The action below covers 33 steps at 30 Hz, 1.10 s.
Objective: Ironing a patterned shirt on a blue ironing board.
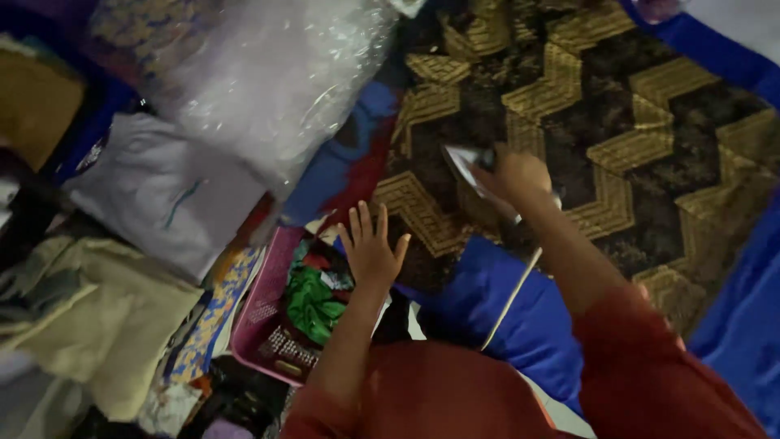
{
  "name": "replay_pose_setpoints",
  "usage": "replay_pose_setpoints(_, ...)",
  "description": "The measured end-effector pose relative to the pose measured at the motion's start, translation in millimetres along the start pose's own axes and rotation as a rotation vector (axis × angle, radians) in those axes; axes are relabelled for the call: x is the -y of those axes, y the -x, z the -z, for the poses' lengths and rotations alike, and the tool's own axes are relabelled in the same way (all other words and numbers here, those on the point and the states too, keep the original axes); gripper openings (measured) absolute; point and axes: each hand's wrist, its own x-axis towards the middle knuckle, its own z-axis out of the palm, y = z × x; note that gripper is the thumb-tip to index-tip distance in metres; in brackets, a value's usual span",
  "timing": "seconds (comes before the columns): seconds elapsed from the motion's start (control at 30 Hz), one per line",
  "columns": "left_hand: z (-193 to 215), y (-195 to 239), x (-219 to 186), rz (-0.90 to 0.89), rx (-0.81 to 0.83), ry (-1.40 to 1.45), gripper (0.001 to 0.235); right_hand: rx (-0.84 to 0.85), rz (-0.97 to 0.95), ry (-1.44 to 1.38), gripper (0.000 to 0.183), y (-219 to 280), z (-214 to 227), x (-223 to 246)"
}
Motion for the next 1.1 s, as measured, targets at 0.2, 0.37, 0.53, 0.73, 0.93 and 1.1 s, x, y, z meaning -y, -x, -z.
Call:
replay_pose_setpoints(0.2, 4, 39, 17, 0.104, -0.018, 0.115, 0.088, 0.018, 0.338, 0.031, 0.075, -52, 34, 63)
replay_pose_setpoints(0.37, 9, 48, 43, 0.077, -0.059, 0.470, 0.076, 0.247, 0.717, 0.290, 0.067, -11, 27, 95)
replay_pose_setpoints(0.53, 16, 48, 66, 0.025, -0.052, 0.639, 0.076, 0.196, 1.058, 0.301, 0.063, 10, -10, 99)
replay_pose_setpoints(0.73, 38, 41, 66, 0.087, 0.075, 0.731, 0.083, 0.002, 0.803, 0.170, 0.056, -21, 16, 109)
replay_pose_setpoints(0.93, 42, 39, 63, 0.143, 0.160, 0.742, 0.085, 0.177, 0.983, 0.309, 0.059, 2, 2, 111)
replay_pose_setpoints(1.1, 36, 43, 64, 0.025, 0.023, 0.756, 0.080, 0.262, 1.000, 0.306, 0.060, 9, -13, 103)
